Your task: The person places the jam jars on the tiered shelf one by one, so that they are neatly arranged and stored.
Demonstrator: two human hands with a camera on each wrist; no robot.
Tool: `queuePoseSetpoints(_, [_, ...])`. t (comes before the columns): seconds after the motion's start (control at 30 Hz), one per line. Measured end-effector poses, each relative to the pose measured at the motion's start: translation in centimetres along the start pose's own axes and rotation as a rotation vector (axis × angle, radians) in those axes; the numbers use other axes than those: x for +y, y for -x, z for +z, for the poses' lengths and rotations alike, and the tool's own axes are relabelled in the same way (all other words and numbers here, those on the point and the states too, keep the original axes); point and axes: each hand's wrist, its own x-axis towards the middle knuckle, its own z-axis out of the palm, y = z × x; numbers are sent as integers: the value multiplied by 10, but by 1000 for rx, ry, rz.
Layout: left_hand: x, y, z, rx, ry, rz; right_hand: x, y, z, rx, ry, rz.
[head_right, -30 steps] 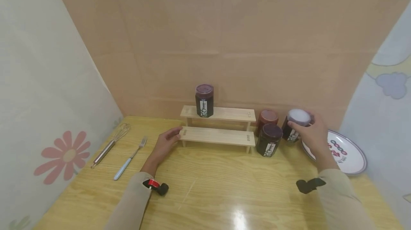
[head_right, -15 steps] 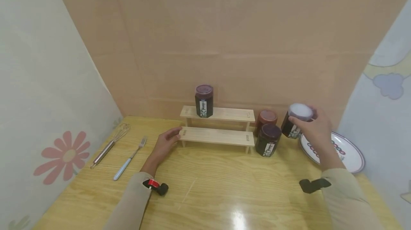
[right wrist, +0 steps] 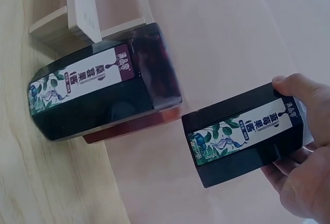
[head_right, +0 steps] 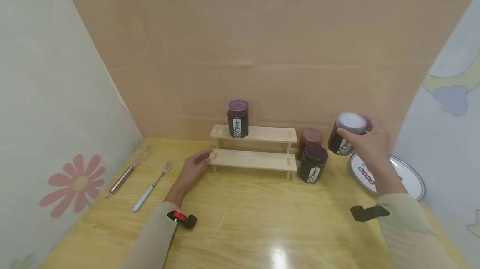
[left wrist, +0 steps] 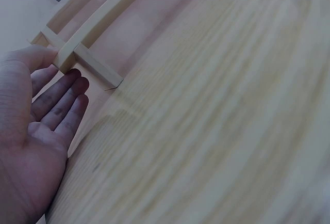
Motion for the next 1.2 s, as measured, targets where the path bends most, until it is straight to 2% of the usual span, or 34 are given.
queuePoseSetpoints(0.5, [2,0,3,-1,23,-6,-18,1,2,7,-38,-21])
queuePoseSetpoints(0.77, [1,1,2,13,-22,29,-22,-4,9,-11,-101,-36])
queuePoseSetpoints(1.2, [4,1,1,-2,6,-12,-39,-8,24,-42,-47,-17])
